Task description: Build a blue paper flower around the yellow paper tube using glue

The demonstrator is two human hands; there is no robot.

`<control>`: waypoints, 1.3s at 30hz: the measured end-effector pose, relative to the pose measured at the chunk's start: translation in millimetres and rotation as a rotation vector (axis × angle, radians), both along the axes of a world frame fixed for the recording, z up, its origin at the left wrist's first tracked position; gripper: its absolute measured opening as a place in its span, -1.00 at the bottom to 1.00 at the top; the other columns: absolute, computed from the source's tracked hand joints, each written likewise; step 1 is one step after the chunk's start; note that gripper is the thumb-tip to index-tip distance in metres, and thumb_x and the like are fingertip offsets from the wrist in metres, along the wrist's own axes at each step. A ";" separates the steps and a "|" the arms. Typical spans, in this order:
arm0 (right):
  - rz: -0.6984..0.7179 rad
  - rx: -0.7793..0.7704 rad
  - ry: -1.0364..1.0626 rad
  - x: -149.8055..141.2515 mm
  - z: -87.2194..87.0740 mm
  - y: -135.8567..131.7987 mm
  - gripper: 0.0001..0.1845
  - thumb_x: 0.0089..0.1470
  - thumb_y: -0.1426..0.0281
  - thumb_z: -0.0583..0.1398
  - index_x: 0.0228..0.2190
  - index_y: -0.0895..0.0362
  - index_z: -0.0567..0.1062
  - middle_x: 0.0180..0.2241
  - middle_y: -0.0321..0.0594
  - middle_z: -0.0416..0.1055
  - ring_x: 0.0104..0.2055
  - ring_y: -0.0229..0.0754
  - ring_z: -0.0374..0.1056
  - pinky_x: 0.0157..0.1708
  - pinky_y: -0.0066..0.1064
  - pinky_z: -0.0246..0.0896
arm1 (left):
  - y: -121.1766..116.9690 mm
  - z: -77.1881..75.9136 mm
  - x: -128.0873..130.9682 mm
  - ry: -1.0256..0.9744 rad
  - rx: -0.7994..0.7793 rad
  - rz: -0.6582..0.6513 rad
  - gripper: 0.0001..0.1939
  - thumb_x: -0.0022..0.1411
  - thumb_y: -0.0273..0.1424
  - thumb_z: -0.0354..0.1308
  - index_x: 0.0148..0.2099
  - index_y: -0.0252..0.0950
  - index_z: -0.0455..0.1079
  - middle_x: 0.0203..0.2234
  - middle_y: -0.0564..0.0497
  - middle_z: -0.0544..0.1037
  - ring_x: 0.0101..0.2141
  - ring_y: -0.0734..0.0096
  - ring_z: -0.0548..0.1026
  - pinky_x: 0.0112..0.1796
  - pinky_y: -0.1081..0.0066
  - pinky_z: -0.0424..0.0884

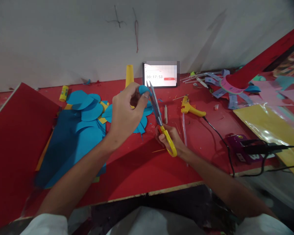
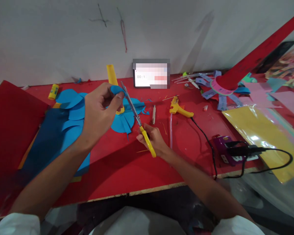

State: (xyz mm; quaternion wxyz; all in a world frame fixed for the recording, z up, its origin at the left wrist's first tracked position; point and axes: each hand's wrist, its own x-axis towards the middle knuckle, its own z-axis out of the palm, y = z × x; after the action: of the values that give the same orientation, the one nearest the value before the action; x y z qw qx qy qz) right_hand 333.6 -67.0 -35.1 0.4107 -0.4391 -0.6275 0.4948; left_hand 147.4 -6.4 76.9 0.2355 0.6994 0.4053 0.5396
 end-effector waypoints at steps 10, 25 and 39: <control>-0.013 -0.023 -0.028 -0.6 4.9 0.1 -0.20 0.00 -0.47 0.12 -0.45 0.04 0.22 -0.57 -0.41 0.10 -0.52 -0.32 -0.03 -0.55 -0.40 -0.16 | -0.3 0.3 0.1 -0.013 -0.021 -0.008 -0.74 0.39 -0.22 0.25 -0.32 -0.21 0.38 -0.55 0.13 0.41 -0.53 0.52 0.37 -0.47 0.44 0.31; -0.063 -0.061 -0.015 -1.2 7.1 -0.8 -0.20 -0.03 -0.47 0.14 -0.43 0.04 0.28 -0.58 -0.41 0.09 -0.54 -0.30 0.00 -0.58 -0.41 -0.12 | 1.5 2.4 -2.5 -0.033 -0.042 -0.043 -0.72 0.42 -0.18 0.24 -0.32 -0.17 0.35 -0.56 0.12 0.38 -0.52 0.46 0.34 -0.47 0.39 0.29; -0.105 -0.043 -0.019 -2.5 10.1 1.7 -0.18 -0.06 -0.50 0.13 -0.44 0.03 0.28 -0.58 -0.38 0.13 -0.53 -0.28 0.05 -0.58 -0.39 -0.09 | 2.0 4.8 -2.9 -0.001 0.037 -0.019 -0.65 0.26 -0.41 0.28 -0.45 -0.20 0.17 -0.40 0.01 0.42 -0.33 0.35 0.42 -0.41 0.33 0.37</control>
State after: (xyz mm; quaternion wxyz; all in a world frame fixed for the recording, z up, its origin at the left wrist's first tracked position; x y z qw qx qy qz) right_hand 331.1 -65.3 -25.0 0.4205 -0.4851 -0.5966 0.4816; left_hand 144.5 -4.4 81.6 0.2279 0.7072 0.3882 0.5452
